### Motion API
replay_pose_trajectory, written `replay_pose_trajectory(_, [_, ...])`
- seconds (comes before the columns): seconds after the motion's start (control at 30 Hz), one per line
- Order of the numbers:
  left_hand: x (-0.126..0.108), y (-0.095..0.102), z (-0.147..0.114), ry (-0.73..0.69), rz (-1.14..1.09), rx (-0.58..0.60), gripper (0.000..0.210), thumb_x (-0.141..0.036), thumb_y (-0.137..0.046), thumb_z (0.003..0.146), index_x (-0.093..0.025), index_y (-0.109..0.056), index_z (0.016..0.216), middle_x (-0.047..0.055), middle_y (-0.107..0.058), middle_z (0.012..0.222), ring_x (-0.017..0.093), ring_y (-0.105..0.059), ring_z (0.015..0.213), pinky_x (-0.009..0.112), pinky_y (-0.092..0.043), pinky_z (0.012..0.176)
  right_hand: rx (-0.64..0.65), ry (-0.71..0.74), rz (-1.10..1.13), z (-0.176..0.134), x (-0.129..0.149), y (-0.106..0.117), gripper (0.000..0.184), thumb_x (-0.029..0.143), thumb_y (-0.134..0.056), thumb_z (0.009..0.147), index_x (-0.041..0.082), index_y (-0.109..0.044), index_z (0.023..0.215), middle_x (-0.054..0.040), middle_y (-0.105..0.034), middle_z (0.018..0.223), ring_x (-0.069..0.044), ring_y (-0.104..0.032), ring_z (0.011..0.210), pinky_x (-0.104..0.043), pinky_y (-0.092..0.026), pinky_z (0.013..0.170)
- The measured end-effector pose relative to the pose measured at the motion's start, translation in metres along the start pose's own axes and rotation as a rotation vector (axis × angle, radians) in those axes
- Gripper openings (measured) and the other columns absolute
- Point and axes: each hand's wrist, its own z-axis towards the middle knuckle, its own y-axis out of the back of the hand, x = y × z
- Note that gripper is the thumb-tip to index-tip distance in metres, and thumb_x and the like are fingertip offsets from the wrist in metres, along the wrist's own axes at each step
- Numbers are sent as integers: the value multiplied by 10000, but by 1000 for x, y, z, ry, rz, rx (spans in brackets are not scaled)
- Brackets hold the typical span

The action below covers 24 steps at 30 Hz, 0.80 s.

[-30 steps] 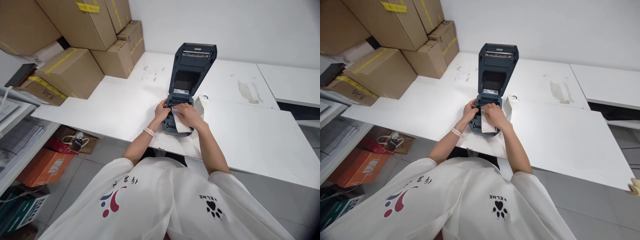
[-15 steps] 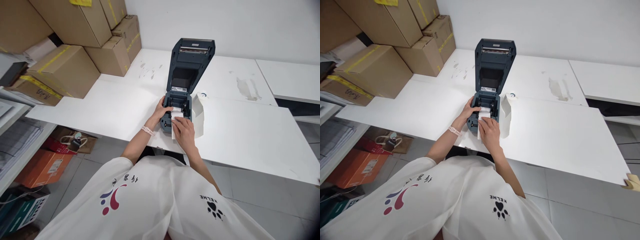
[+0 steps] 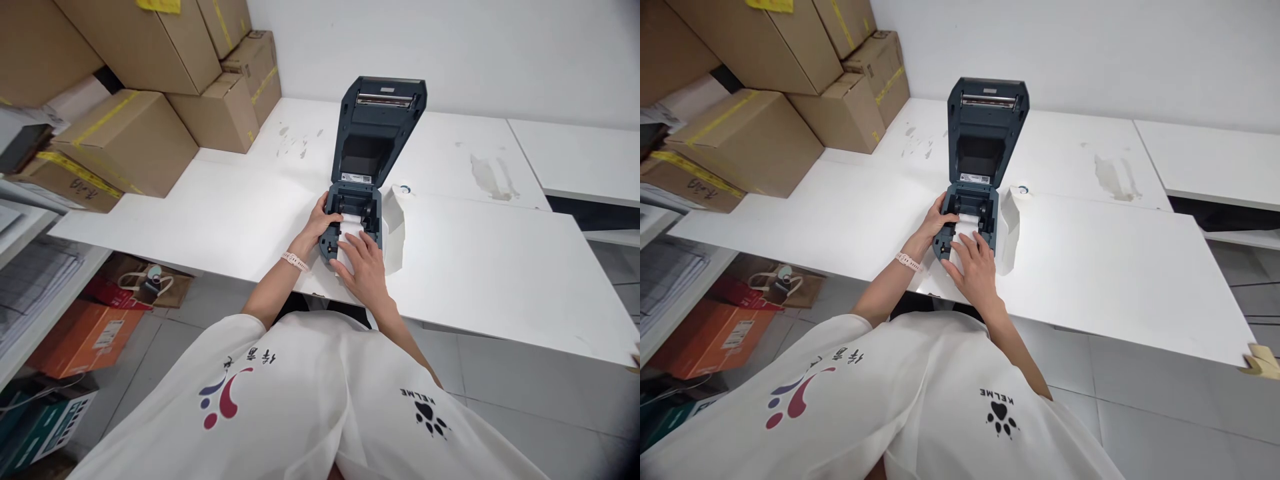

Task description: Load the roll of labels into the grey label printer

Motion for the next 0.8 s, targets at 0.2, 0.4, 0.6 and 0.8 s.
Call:
replay_pose_trajectory(0.2, [1,1,1,-9,32,0,987,-174,-641,583,-182,-360,1530,96,-565,1447,285,-563,1266,383,-477,1034,32,53,-82,0,4,2,451,542,-505,988,246,-598,1315,-116,-615,1431,-370,-449,1436,-570,-263,1176])
replay_pose_trajectory(0.4, [-1,0,0,-30,45,10,977,-161,-595,590,-227,-359,1535,62,-527,1501,267,-548,1303,362,-463,1064,47,60,-96,1,5,2,477,565,-499,985,247,-582,1331,-131,-604,1448,-364,-479,1415,-571,-259,1161])
replay_pose_trajectory(0.6, [1,2,0,4,32,-3,993,-205,-681,598,-216,-368,1540,81,-558,1473,281,-571,1276,378,-479,1041,44,56,-87,-1,6,3,467,558,-480,997,253,-571,1339,-126,-598,1456,-334,-491,1409,-576,-225,1186])
replay_pose_trajectory(0.8, [2,2,1,-12,1,2,987,-215,-746,605,-233,-397,1527,68,-538,1510,270,-542,1334,361,-443,1101,43,34,-70,-4,4,1,475,536,-513,987,267,-552,1377,-114,-577,1483,-330,-484,1408,-587,-187,1205])
